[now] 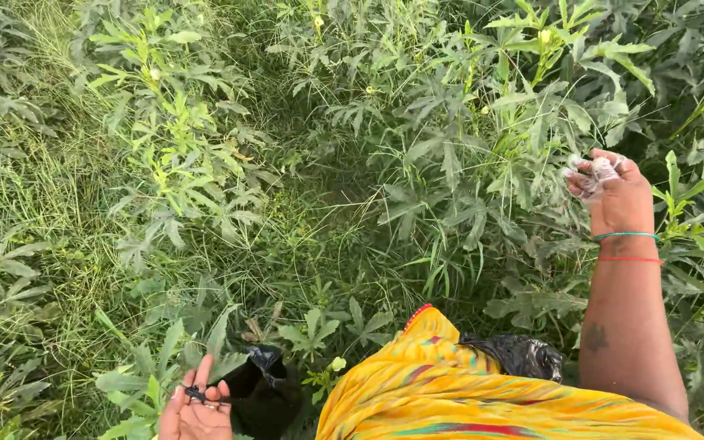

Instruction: Picking okra from plants in a field and placing them in a plastic bag.

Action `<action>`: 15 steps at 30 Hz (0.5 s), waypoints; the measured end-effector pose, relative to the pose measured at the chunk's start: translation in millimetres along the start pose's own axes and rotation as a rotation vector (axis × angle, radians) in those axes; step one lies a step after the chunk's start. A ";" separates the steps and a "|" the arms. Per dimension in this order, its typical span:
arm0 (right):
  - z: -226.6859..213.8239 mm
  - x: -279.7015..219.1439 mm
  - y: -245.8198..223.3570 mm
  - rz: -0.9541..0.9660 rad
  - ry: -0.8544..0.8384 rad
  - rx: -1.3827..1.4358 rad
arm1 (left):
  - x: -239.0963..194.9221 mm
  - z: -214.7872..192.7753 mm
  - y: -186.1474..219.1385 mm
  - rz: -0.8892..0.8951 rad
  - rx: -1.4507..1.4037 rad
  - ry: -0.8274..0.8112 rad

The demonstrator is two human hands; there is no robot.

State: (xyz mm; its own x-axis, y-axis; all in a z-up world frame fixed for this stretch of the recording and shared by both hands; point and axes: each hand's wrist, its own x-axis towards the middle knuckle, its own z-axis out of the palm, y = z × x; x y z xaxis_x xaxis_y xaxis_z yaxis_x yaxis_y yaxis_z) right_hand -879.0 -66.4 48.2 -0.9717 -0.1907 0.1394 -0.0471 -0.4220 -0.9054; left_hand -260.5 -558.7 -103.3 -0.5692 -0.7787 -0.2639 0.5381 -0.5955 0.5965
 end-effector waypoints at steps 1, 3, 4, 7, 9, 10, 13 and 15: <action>6.3 1.8 -1.7 0.003 -0.006 -0.004 | 5.0 -24.3 -0.8 0.002 -0.005 0.006; 19.0 9.1 -5.0 0.006 -0.003 -0.001 | 16.5 -70.4 -4.0 -0.048 -0.036 -0.039; 21.8 13.6 -6.6 0.006 -0.011 -0.002 | 19.9 -83.1 -4.7 -0.042 -0.041 -0.036; 16.0 24.7 -3.0 0.004 0.031 0.023 | 23.8 -126.3 -5.0 -0.072 0.009 0.026; 0.9 37.8 4.3 -0.046 0.067 0.092 | 26.4 -155.4 -2.9 -0.029 0.018 0.065; -5.5 44.1 8.6 -0.040 0.069 0.100 | 28.1 -163.5 -3.1 -0.024 0.027 0.068; -26.9 62.1 26.6 -0.031 0.183 0.124 | 32.3 -178.1 0.2 0.026 -0.020 -0.006; -41.2 75.4 42.7 -0.017 0.241 0.147 | 33.4 -174.0 5.1 0.046 -0.002 0.002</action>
State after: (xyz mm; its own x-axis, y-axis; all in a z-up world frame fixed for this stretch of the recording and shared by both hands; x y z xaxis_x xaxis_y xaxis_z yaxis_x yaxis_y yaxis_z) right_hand -963.8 -62.3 3.5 -0.9989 0.0262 0.0389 -0.0469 -0.5510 -0.8332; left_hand -168.7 -622.1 -240.9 -0.5426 -0.8058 -0.2372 0.5652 -0.5592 0.6065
